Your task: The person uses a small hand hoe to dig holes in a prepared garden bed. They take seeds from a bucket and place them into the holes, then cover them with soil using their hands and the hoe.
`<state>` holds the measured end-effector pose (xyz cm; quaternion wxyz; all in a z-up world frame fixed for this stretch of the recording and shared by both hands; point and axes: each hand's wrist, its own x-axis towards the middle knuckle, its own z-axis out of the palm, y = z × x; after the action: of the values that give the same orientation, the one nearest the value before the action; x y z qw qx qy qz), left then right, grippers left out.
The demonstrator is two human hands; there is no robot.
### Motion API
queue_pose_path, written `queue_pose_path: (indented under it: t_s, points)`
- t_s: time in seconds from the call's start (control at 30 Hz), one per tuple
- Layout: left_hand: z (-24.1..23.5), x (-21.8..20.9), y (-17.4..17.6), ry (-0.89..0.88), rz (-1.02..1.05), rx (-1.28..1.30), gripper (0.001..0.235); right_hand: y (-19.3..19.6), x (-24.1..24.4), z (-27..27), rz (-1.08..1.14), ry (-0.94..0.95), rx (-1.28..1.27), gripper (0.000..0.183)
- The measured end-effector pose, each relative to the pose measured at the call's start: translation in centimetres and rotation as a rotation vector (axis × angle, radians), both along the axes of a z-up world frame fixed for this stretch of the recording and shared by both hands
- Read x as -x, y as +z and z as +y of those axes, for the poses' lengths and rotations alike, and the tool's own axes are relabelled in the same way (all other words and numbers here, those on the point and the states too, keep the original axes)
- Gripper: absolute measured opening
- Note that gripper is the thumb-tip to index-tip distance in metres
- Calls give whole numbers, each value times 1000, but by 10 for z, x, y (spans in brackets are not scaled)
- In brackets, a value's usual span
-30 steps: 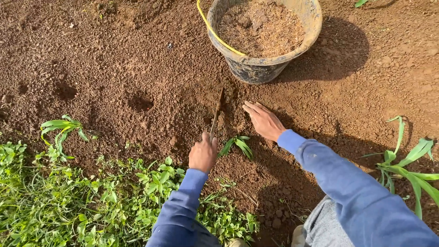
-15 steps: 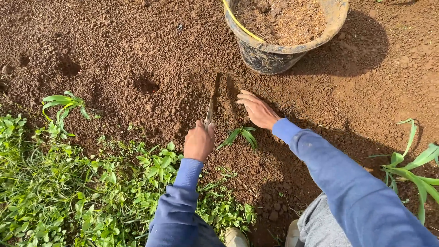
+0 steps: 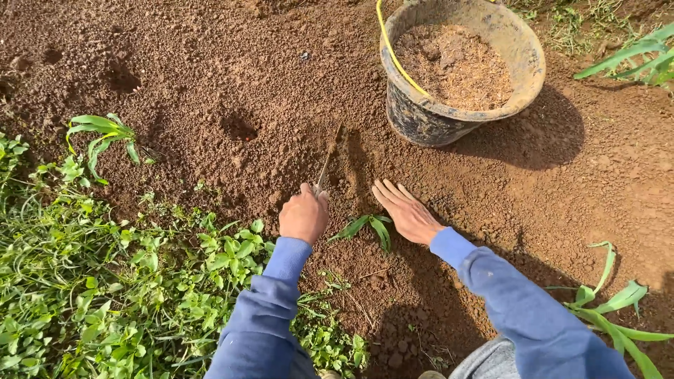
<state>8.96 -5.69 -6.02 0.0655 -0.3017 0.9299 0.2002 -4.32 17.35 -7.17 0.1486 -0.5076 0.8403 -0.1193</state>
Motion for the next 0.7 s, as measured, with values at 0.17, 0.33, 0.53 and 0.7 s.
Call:
queue_pose_path:
  t_s: [0.17,0.33,0.53,0.7]
  points:
    - [-6,-4,17,80,17,37,47,2,1,3,-45,1,-43,62]
    - [-25,-9,-2,130,29,28,42,-13,9,8,-7,-33,-27,60]
    - [-25,-6,-2,158,21,-25,40,-7,6,-6,-4,-66,-18,59]
    - [-18,-15,37,229,77,-89,39,2,-4,-18,6,-93,-24,56]
